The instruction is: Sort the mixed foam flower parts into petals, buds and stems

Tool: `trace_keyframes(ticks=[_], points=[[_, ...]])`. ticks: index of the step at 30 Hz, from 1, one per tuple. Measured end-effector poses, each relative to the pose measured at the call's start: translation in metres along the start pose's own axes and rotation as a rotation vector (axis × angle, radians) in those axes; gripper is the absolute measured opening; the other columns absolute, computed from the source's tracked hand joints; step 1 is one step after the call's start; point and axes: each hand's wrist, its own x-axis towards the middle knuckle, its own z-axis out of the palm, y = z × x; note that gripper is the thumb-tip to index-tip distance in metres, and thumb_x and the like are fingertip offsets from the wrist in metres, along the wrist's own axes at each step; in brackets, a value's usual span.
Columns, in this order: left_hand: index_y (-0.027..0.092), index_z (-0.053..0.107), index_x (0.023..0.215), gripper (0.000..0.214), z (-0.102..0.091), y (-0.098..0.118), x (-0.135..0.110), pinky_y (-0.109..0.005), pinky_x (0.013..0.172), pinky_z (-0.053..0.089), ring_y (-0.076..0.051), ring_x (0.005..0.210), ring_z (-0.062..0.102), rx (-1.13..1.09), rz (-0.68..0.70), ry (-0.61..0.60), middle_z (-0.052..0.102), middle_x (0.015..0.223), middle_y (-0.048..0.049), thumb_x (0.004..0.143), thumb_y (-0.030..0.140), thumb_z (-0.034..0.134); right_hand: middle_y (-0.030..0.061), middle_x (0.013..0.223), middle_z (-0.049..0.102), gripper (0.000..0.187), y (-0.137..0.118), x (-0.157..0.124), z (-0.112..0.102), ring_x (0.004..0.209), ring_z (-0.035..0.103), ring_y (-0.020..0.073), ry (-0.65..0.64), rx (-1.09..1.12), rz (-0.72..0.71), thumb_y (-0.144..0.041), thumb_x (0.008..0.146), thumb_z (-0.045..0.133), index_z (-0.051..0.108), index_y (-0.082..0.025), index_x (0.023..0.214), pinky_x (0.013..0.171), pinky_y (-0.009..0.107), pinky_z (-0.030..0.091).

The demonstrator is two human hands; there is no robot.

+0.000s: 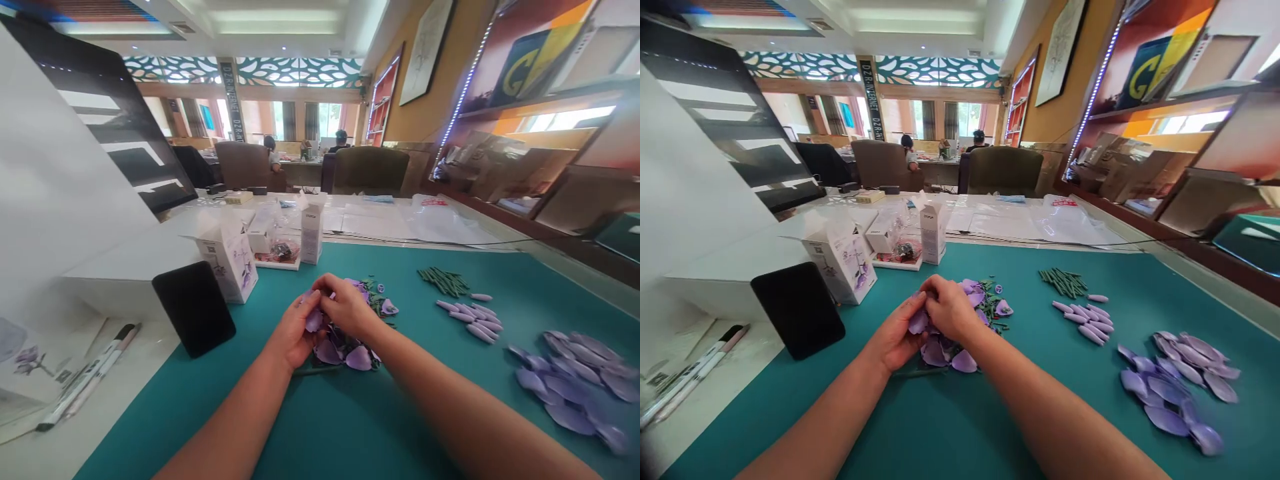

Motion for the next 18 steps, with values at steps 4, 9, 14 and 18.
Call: trace_keyframes(ticks=[4,9,14,18], points=[[0.018,0.054,0.086,0.013,0.005,-0.002,-0.002,-0.013,0.033,0.039,-0.008,0.045,0.055,0.019,-0.011,-0.021,0.055,0.06,0.0057,0.081,0.025,0.063,0.002,0.094,0.067,0.027,-0.003,-0.015,-0.01,0.088,0.059,0.0147,0.004,-0.085,-0.09,-0.013,0.081,0.046,0.062,-0.021,0.101,0.079,0.029,0.048],[0.018,0.055,0.086,0.014,0.008,-0.001,-0.004,-0.013,0.034,0.039,-0.008,0.047,0.057,0.034,-0.022,-0.034,0.057,0.063,0.0045,0.079,0.024,0.066,0.0072,0.117,0.061,0.033,-0.002,-0.03,-0.03,0.109,0.054,0.0175,-0.022,-0.108,-0.183,-0.023,0.09,0.042,0.059,-0.021,0.118,0.096,0.035,0.042],[0.018,0.054,0.084,0.017,0.007,0.003,-0.005,-0.014,0.033,0.039,-0.009,0.048,0.057,0.037,-0.018,0.029,0.059,0.069,0.0029,0.076,0.021,0.069,0.0094,0.128,0.054,0.039,0.047,-0.043,-0.064,0.122,0.046,0.0215,0.265,-0.333,-0.035,-0.036,0.092,0.036,0.059,-0.022,0.121,0.104,0.04,0.035],[0.018,0.054,0.085,0.017,0.009,0.004,-0.007,-0.014,0.034,0.04,-0.009,0.05,0.057,0.077,0.026,0.052,0.06,0.07,0.0018,0.076,0.021,0.068,0.0124,0.141,0.043,0.051,0.09,-0.054,-0.072,0.133,0.034,0.0235,0.278,-0.483,0.183,-0.043,0.092,0.031,0.05,-0.017,0.131,0.108,0.041,0.03]])
